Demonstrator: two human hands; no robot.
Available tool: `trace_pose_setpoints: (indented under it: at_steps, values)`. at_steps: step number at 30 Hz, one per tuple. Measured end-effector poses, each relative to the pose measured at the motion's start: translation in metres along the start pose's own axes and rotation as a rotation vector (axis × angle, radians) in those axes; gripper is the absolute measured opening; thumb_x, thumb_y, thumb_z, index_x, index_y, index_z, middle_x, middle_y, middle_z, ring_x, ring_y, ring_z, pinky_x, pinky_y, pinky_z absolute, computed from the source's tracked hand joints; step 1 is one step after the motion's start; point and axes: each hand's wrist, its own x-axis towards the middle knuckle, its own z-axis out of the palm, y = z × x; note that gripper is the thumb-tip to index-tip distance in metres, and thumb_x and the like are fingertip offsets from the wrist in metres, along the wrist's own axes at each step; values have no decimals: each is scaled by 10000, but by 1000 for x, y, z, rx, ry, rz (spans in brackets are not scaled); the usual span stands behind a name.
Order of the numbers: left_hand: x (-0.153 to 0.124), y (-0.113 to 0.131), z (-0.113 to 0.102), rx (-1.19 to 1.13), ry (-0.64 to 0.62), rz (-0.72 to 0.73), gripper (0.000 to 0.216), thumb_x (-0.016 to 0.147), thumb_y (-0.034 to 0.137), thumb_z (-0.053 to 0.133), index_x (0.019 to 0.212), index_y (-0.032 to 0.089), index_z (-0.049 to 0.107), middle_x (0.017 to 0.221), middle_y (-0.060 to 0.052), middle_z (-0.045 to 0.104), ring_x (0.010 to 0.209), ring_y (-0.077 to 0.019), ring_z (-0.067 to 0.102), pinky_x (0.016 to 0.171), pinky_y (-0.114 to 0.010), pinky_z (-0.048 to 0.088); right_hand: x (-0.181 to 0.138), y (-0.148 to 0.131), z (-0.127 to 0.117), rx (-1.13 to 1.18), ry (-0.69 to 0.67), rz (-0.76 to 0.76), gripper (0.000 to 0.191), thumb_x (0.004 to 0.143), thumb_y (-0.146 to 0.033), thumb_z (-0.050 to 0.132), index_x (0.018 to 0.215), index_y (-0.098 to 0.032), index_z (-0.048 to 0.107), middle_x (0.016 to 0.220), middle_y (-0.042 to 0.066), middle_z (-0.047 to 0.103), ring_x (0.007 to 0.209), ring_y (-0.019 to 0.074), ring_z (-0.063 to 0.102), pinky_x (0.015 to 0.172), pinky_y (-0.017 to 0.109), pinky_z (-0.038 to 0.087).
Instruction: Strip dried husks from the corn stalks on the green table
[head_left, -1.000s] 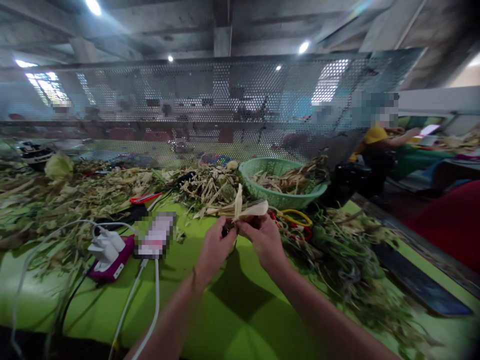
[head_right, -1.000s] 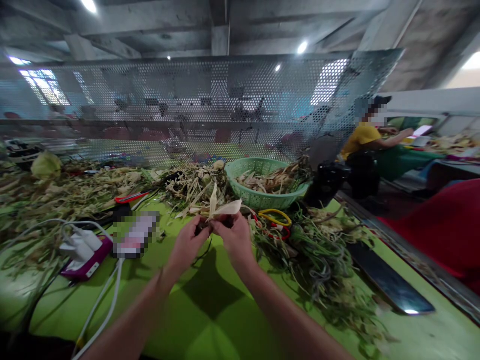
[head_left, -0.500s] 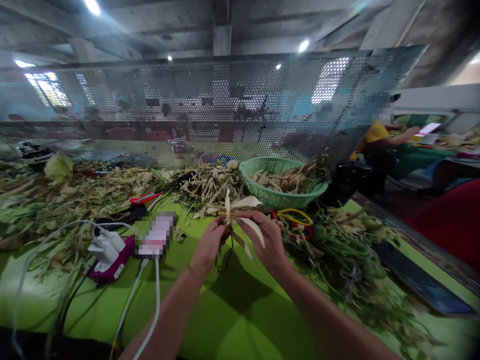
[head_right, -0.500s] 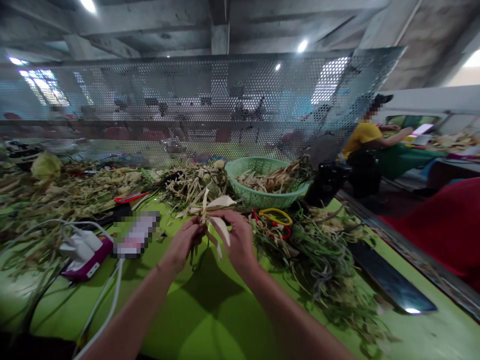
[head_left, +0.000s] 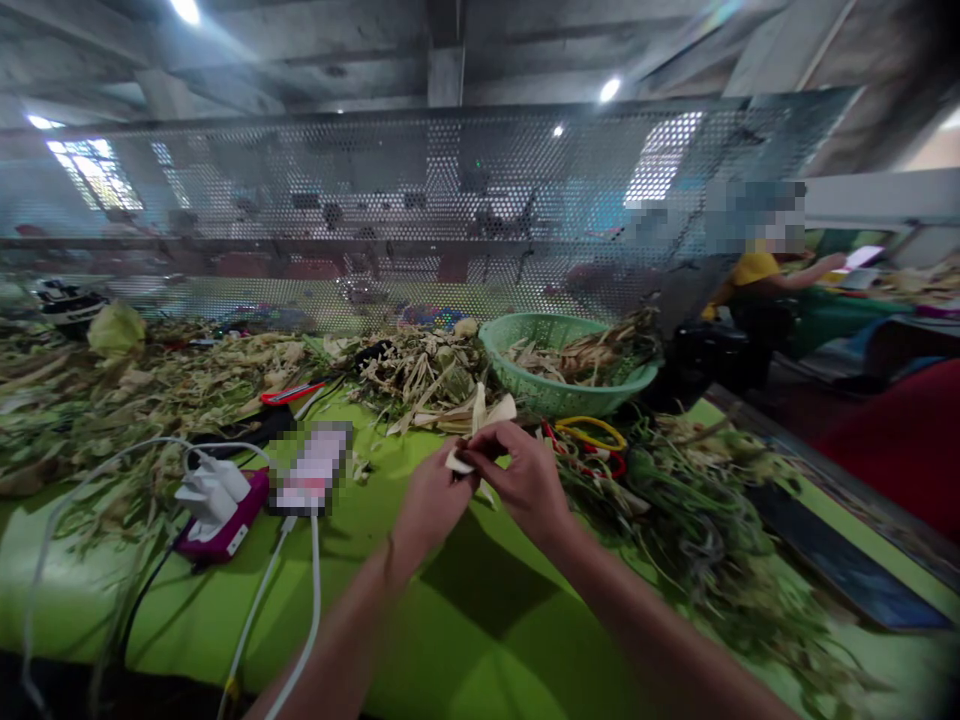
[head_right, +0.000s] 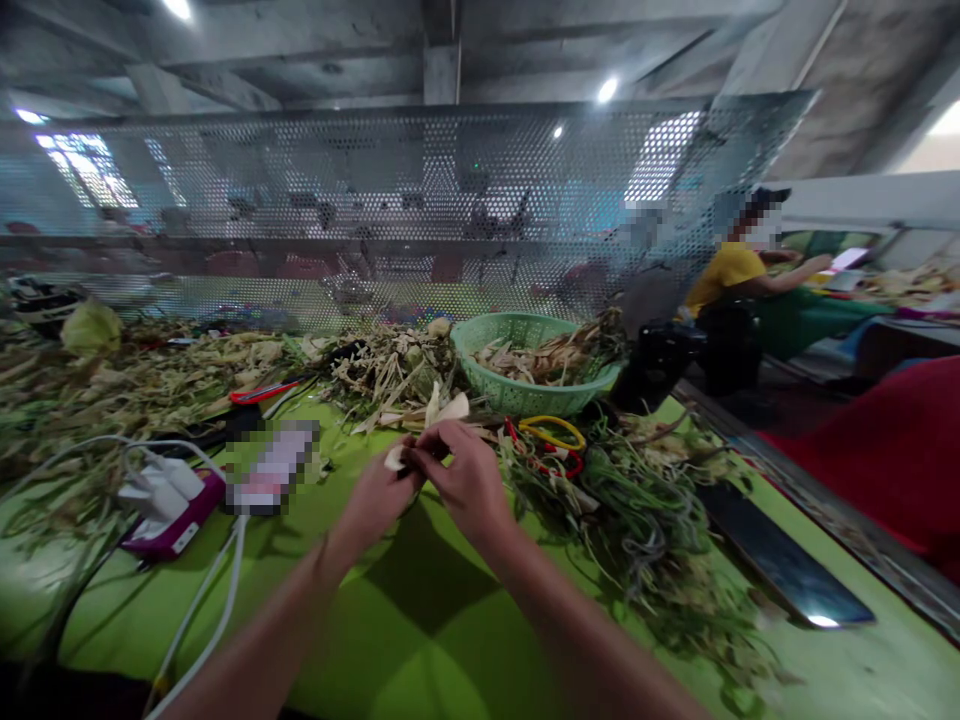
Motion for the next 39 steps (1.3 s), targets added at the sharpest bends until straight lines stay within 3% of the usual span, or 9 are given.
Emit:
trace_pose_setpoints:
  at_steps: [7,14,20,24,27,31,35,39]
  values:
    - [-5,16,-4,-243,-71,-3,20,727,187,558,738,197,572,705,-6,530,662,-146,461,634,-262,381,-3,-3,3,70,114,90,174,806,-344,657,759,-202,569,739,17,590,681,161,539,634,277,423]
    - [-3,9,-5,-422,-64,-157,287,851,438,492,717,190,547,683,-15,504,631,-141,431,615,-270,366,-5,-1,8,293,107,204,233,798,-409,662,777,-201,561,727,11,582,659,152,536,605,273,437]
    - [-2,11,-8,-344,-49,-133,333,865,464,463,690,184,507,638,-4,462,591,-132,402,572,-265,346,-3,0,9,507,111,350,320,703,-411,749,801,-199,531,730,-7,567,644,143,525,576,267,430]
    - [0,9,-10,-242,-94,-79,363,896,466,396,686,182,480,616,-3,454,573,-132,399,553,-265,333,1,0,7,666,62,383,370,678,-394,771,923,-215,560,812,2,619,706,162,577,641,290,465]
    - [2,6,-11,-229,-135,-72,354,908,443,375,687,184,469,612,-2,456,566,-128,391,545,-261,325,3,-2,5,764,52,434,338,667,-370,776,894,-209,583,819,-2,629,727,153,579,691,288,463]
    - [3,7,-12,-238,-176,-103,326,898,418,388,692,186,488,631,-7,467,577,-130,405,553,-261,338,6,-1,2,789,12,488,268,656,-350,777,797,-185,621,759,-4,623,676,131,536,680,275,423]
    - [4,12,-11,-195,-221,-146,287,870,371,403,662,190,482,613,-6,473,561,-132,412,544,-260,338,6,4,2,768,89,535,271,625,-353,789,762,-173,640,710,-6,607,620,120,489,619,268,374]
    - [5,11,-10,-87,-178,-206,302,856,371,402,616,193,444,565,8,445,539,-130,408,538,-265,310,8,4,1,689,107,517,276,633,-370,775,725,-164,616,661,-9,572,590,116,456,590,266,354]
